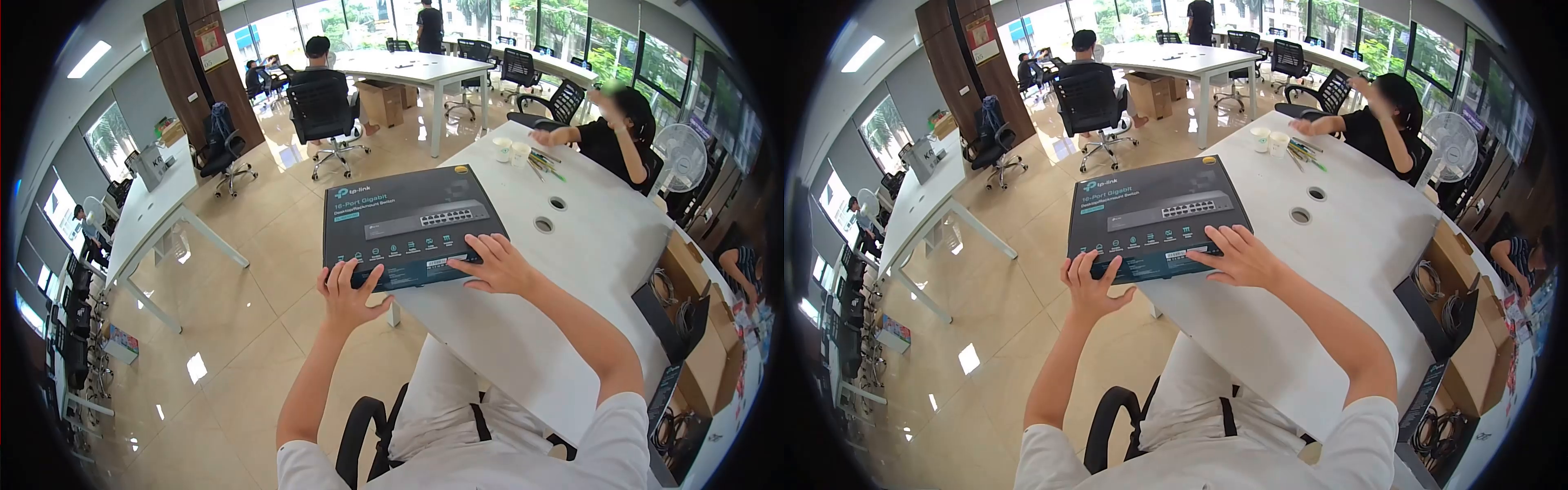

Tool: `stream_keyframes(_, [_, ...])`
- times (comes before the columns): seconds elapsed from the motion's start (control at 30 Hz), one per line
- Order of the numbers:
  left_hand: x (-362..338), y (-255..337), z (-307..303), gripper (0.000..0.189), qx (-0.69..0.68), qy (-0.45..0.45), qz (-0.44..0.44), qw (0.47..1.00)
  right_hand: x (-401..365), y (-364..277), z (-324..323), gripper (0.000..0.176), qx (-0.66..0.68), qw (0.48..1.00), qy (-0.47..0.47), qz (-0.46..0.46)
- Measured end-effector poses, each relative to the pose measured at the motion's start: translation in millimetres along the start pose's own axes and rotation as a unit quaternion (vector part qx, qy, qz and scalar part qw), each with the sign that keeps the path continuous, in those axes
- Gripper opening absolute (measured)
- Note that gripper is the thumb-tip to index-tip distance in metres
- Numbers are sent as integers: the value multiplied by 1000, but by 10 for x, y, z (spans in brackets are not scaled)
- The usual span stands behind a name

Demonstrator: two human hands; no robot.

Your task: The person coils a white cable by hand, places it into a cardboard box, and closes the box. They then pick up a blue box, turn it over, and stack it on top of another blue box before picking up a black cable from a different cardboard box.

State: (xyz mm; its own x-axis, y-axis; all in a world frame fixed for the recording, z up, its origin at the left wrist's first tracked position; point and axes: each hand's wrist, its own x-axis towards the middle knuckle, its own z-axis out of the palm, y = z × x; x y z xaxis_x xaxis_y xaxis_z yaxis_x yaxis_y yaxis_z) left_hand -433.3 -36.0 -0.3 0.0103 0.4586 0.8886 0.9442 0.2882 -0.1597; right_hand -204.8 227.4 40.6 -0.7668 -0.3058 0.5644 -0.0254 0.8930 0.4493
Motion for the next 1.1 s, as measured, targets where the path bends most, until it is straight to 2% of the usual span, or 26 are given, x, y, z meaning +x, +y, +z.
stream_keyframes(0.03, [-26, -68, 71, 57, 47, 5, 28, 999, -7, 14, 16, 59, -36, 999, 12, -10])
stream_keyframes(0.2, [3, -158, 264, 61, 50, 24, 37, 998, -26, 61, 167, 59, -108, 994, 7, -7])
stream_keyframes(0.3, [10, -204, 323, 63, 55, 23, 41, 997, -16, 17, 216, 60, -97, 995, 22, 23])
stream_keyframes(0.53, [57, -213, 366, 64, 36, 28, 38, 998, -29, -92, 291, 52, -66, 993, 62, 69])
stream_keyframes(0.63, [63, -134, 321, 66, 26, 16, 20, 999, -26, -161, 195, 48, -63, 992, 57, 94])
stream_keyframes(0.77, [35, 217, 211, 67, 70, -50, -92, 992, -359, -257, 81, 48, -114, 988, 30, 99])
stream_keyframes(0.87, [162, 694, 224, 65, 54, -18, -109, 992, -949, -206, -89, 50, -120, 982, -4, 147])
stream_keyframes(0.93, [325, 1054, 332, 56, -11, -2, -68, 998, -1406, -78, -240, 54, -140, 962, -60, 227])
stream_keyframes(0.97, [428, 1235, 417, 54, -42, -1, -40, 998, -1639, -40, -351, 56, -151, 947, -91, 268])
stream_keyframes(1.1, [874, 2005, 768, 44, -171, 7, 56, 984, -2425, 149, -1009, 68, -234, 850, -100, 461])
